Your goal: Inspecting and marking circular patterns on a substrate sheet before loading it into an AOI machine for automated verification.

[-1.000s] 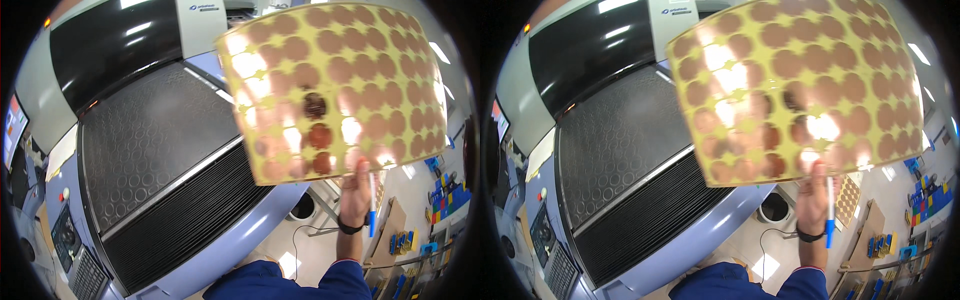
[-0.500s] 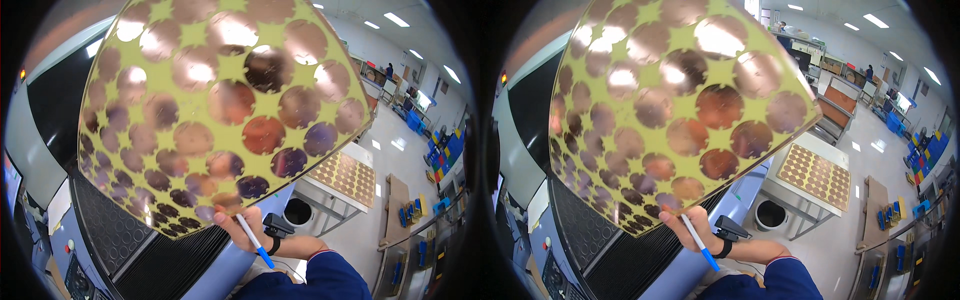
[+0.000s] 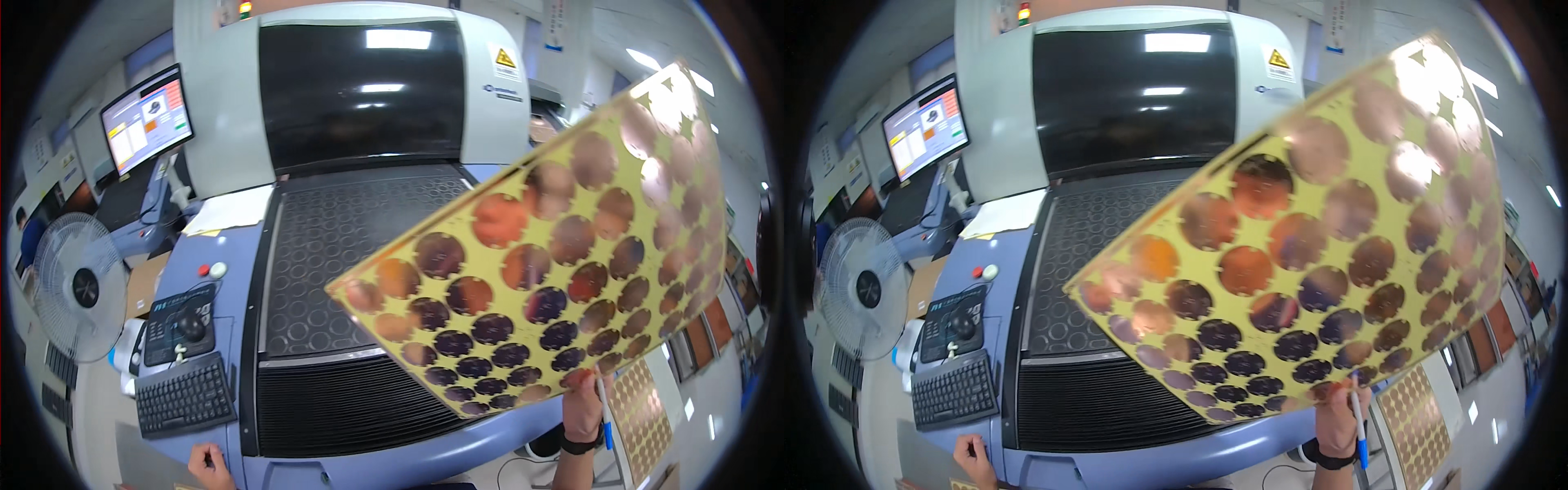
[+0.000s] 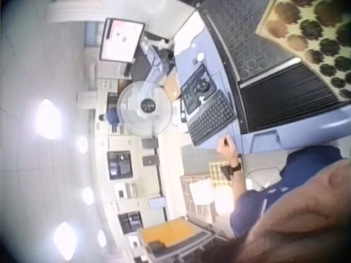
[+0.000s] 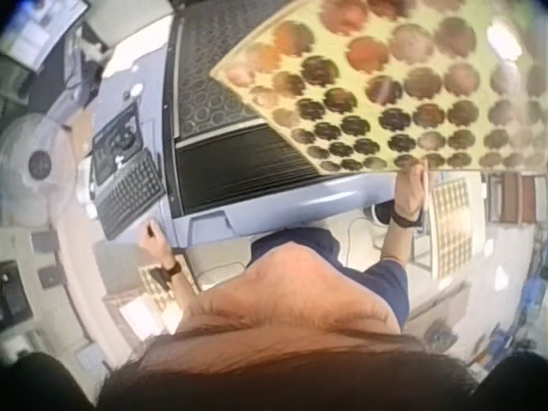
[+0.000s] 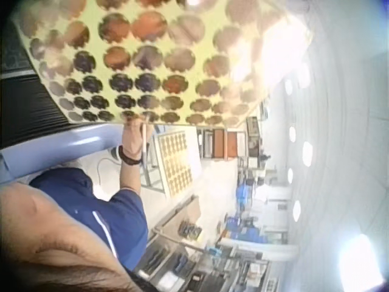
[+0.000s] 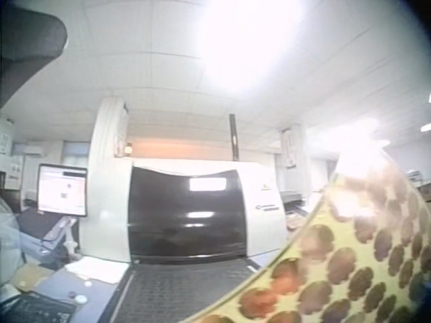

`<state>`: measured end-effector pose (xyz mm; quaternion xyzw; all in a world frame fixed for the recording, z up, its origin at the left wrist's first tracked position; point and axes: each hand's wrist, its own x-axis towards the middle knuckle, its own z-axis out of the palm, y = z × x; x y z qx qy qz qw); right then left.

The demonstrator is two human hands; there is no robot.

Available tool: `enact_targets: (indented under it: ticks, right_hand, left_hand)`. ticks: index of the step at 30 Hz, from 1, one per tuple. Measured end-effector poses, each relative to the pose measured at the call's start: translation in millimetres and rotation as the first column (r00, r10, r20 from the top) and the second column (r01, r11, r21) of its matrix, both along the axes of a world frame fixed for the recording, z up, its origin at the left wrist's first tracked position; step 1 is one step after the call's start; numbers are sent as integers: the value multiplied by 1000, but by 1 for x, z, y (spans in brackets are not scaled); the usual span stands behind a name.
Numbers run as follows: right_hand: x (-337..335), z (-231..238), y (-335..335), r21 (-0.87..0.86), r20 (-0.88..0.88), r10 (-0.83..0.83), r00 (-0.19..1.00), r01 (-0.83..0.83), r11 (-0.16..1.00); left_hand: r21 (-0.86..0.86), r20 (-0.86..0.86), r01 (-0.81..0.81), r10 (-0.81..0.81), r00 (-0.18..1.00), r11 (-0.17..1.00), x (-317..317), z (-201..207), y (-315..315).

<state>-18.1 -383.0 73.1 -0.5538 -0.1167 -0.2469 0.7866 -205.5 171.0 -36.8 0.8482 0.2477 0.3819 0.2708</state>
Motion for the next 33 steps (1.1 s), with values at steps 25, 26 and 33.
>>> enact_targets:
  ticks: [25,26,33]
  right_hand:
    - [-24,36,107,497,-449,529,720,-290,818]
    - [-28,45,117,446,-399,560,726,-380,811]
    - [103,61,208,-382,33,564,825,-511,770]
  left_hand:
    - [-28,135,7,-3,991,1000,9,25,-24]
    - [-44,123,-2,7,992,999,8,25,-24]
    - [-73,106,-52,59,993,996,2,19,-21]
